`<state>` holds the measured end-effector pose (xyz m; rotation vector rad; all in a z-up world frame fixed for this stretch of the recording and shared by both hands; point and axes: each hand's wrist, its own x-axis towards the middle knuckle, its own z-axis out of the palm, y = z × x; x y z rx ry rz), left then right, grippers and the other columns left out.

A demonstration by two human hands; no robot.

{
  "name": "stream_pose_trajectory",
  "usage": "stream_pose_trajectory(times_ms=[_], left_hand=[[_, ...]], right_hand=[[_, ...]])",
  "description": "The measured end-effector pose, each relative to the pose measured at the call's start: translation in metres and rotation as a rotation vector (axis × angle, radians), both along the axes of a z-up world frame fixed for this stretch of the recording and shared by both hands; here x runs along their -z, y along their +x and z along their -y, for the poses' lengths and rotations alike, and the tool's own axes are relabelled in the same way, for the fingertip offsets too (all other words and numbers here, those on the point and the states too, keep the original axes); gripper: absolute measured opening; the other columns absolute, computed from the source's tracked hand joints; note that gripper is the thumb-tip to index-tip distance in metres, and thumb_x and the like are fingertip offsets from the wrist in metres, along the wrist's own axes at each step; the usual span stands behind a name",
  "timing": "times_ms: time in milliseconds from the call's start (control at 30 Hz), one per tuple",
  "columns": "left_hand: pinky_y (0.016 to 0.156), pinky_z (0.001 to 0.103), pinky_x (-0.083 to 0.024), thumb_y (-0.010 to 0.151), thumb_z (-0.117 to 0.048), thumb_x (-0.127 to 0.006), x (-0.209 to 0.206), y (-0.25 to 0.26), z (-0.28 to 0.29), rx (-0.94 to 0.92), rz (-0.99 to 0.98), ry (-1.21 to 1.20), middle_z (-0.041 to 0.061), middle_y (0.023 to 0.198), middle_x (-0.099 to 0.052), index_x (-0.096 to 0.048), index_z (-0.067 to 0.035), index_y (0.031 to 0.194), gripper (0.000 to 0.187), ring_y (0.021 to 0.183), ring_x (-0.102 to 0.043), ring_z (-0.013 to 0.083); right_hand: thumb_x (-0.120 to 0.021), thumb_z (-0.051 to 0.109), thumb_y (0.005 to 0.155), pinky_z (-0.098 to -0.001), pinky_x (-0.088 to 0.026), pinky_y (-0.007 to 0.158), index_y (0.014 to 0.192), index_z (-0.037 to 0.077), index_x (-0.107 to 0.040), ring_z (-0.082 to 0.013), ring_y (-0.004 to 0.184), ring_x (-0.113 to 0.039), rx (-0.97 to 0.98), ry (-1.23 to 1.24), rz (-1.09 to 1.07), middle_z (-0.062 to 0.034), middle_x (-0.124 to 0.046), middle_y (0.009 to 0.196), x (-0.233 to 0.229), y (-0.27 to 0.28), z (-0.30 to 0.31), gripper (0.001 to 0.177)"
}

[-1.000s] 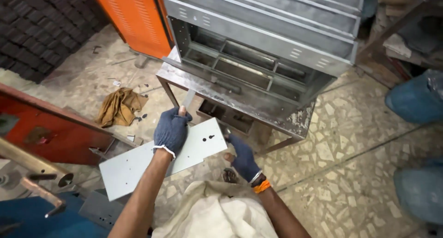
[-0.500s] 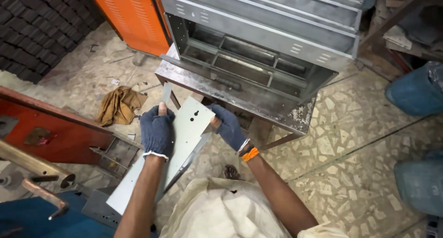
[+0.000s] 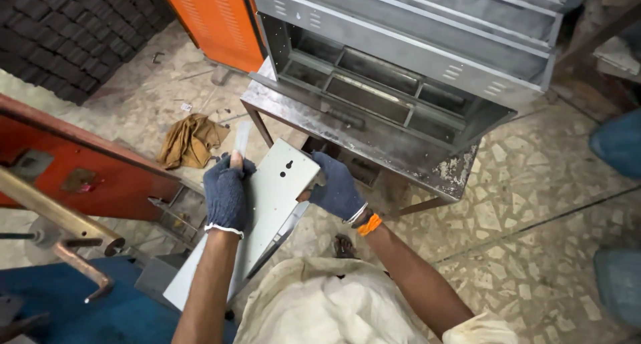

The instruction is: Assembling and spot welding various metal panels to construct a frame or enclosure.

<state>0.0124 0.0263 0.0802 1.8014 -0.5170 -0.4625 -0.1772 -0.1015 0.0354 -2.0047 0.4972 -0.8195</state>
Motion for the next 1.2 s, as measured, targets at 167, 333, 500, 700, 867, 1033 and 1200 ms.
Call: stream_pose_trajectory(times_ms=[167,333,500,700,867,1033,1200], left_hand=[[0.059,0.034,-0.037,0.105,-0.033,-0.055,0.002,-0.006,0.005,-0.045,-0.007,-0.011,0.001,0.064,-0.055,-0.067,0.0,0.075,0.047,0.061,-0.047,0.0133],[0.058,0.033,-0.039,0.104,-0.034,-0.054,0.009,-0.008,0.004,-0.089,0.079,0.066,0.003,0.061,-0.058,-0.068,-0.002,0.075,0.046,0.059,-0.05,0.0136],[0.057,0.032,-0.038,0.104,-0.036,-0.054,0.029,-0.005,-0.004,-0.112,0.015,-0.006,0.0,0.063,-0.058,-0.067,-0.001,0.074,0.048,0.06,-0.049,0.0121],[0.055,0.032,-0.037,0.104,-0.036,-0.053,-0.01,-0.024,-0.035,0.084,0.028,0.097,0.001,0.06,-0.054,-0.067,-0.001,0.074,0.048,0.058,-0.046,0.0115],[0.057,0.028,-0.043,0.102,-0.037,-0.054,-0.005,-0.018,-0.068,0.177,0.113,0.141,-0.001,0.06,-0.058,-0.067,-0.002,0.071,0.048,0.059,-0.053,0.0087],[0.05,0.031,-0.036,0.101,-0.038,-0.056,0.012,-0.032,-0.084,-0.038,-0.076,0.126,0.001,0.055,-0.054,-0.068,-0.002,0.068,0.051,0.051,-0.049,0.0113],[0.049,0.031,-0.033,0.099,-0.035,-0.058,0.032,-0.057,-0.109,-0.317,-0.08,-0.047,-0.002,0.054,-0.049,-0.064,-0.002,0.064,0.048,0.05,-0.045,0.0106]], right_hand=[[-0.097,0.029,0.062,-0.04,-0.055,0.093,0.127,-0.005,-0.059,-0.0305,0.105,-0.07,0.075,-0.04,0.069,-0.0187,-0.071,0.113,0.03,0.003,0.001,0.083],[-0.095,0.03,0.065,-0.0383,-0.057,0.092,0.127,-0.004,-0.059,-0.0263,0.102,-0.072,0.073,0.043,0.032,-0.0165,-0.073,0.11,0.036,0.004,0.003,0.079],[-0.097,0.027,0.061,-0.0396,-0.055,0.094,0.128,-0.005,-0.058,-0.0286,0.106,-0.07,0.036,-0.082,0.07,-0.0192,-0.071,0.113,0.053,0.009,0.01,0.084],[-0.098,0.016,0.06,-0.0349,-0.058,0.087,0.119,-0.003,-0.064,-0.0155,0.097,-0.068,-0.257,0.23,0.041,-0.0117,-0.074,0.103,0.036,0.019,0.023,0.071],[-0.093,0.002,0.062,-0.0307,-0.059,0.083,0.118,-0.001,-0.068,-0.0079,0.095,-0.067,-0.464,0.454,0.045,-0.0046,-0.074,0.103,0.01,0.03,0.011,0.062],[-0.089,-0.004,0.064,-0.031,-0.06,0.083,0.128,0.0,-0.067,-0.0077,0.094,-0.067,-0.572,0.427,-0.022,-0.0051,-0.075,0.105,-0.007,0.036,0.0,0.067],[-0.088,-0.002,0.068,-0.03,-0.059,0.09,0.143,0.0,-0.059,-0.006,0.105,-0.064,-0.692,0.461,-0.073,-0.0054,-0.075,0.119,-0.031,0.03,-0.022,0.08]])
